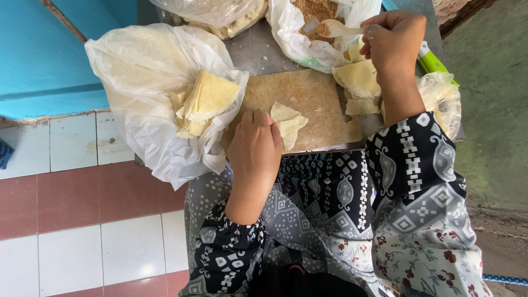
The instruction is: The person sits at a low table and folds thin pastry wrappers one at a time. They take a wrapper, add a scoop of brown filling from a plastic bag using a spoon, then fold and press the wrapper into a filled triangular parcel, setting finished parcels aside.
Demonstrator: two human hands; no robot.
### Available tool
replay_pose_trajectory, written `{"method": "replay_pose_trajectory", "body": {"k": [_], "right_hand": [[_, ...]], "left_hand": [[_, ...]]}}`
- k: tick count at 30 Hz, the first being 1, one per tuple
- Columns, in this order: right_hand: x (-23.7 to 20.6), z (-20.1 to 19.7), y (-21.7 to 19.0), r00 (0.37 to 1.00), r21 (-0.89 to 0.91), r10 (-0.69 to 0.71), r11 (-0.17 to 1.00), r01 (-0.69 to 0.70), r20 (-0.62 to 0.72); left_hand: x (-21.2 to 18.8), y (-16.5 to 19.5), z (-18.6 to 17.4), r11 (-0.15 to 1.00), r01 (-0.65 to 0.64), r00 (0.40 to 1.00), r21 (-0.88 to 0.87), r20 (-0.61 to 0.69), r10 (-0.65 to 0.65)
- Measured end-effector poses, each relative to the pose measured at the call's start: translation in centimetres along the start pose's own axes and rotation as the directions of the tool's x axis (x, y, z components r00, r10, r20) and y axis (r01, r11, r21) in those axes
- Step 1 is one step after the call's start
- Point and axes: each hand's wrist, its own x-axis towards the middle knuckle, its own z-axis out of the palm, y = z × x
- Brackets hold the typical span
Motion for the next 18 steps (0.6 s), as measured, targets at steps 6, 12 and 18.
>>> {"method": "replay_pose_trajectory", "body": {"k": [6,12,18], "right_hand": [[-1.3,-1.3,-2.0,0.998,0.105,0.057,0.993,-0.055,-0.018],[-7.6,-2.1,-5.7,0.982,0.216,0.162,0.960,-0.179,0.096],[-13.7,-0.2,-8.7,0.957,0.107,0.225,0.963,-0.247,0.184]], "left_hand": [[-0.5,0.0,0.9,0.998,-0.030,0.998,-0.057,-0.054,0.027],[-0.5,-0.9,1.2,0.956,-0.024,0.996,-0.293,-0.084,-0.001],[-0.5,-1.8,0.8,0.895,0.018,1.000,-0.445,-0.015,-0.027]]}}
